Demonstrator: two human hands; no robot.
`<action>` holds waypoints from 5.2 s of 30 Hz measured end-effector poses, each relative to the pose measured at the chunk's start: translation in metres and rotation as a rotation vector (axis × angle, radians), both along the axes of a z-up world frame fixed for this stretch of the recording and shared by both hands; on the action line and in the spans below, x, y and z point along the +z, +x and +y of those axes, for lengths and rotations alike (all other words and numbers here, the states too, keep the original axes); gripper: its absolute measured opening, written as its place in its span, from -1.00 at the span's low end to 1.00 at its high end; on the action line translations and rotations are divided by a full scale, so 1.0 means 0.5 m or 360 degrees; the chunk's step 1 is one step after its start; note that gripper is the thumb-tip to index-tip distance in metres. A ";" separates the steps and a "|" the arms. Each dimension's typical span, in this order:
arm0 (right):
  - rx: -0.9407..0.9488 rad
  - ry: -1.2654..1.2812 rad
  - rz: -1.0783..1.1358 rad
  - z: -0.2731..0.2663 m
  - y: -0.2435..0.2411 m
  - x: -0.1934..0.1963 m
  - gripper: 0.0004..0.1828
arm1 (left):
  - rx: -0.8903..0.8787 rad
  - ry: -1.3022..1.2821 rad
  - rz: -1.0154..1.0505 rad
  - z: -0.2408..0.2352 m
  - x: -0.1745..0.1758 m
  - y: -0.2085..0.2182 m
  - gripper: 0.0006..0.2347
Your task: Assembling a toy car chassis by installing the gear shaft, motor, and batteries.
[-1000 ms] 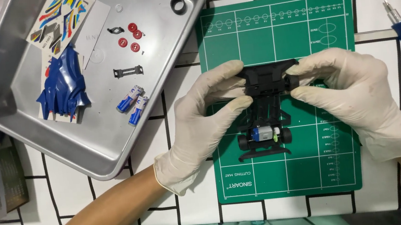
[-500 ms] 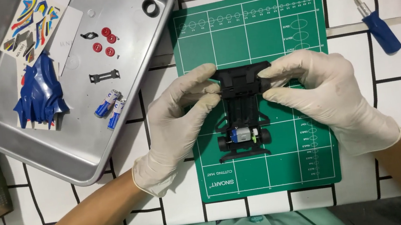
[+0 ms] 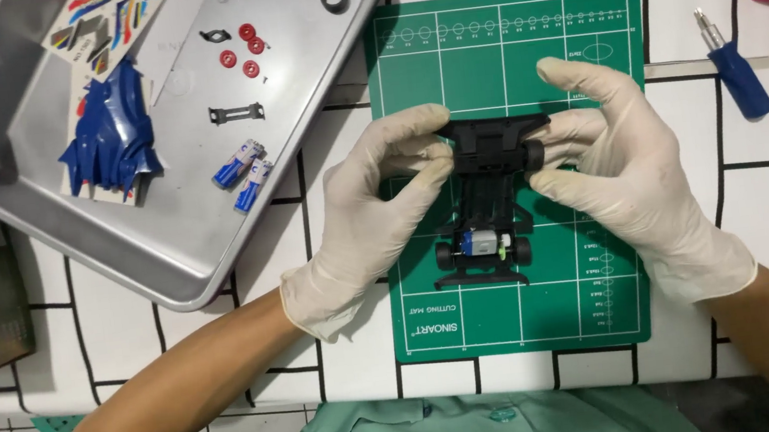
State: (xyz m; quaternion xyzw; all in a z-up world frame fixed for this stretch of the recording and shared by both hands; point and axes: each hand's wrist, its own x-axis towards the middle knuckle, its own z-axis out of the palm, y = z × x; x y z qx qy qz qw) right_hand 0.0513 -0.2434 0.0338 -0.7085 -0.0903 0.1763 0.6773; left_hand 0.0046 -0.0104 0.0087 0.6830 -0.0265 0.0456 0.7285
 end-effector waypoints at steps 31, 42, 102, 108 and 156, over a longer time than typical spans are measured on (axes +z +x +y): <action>-0.0267 0.0193 0.0168 0.044 0.032 -0.007 -0.51 | 0.0158 0.1030 -0.0358 0.149 0.111 0.165 -0.69; -0.0255 0.0083 0.0172 0.040 0.035 -0.005 -0.48 | 0.0375 0.1754 0.0074 0.335 -0.005 0.383 -0.79; -0.0255 -0.0222 0.0011 0.073 0.014 0.015 -0.48 | -0.0154 0.0163 -0.0226 0.011 -0.002 0.053 -0.80; -0.0263 -0.0105 0.0025 0.078 0.011 0.004 -0.51 | -0.0045 0.0212 -0.0453 0.008 -0.006 0.054 -0.80; -0.0167 -0.0123 -0.0172 0.066 0.012 -0.013 -0.52 | 0.0015 0.0219 -0.0257 0.003 -0.023 0.048 -0.79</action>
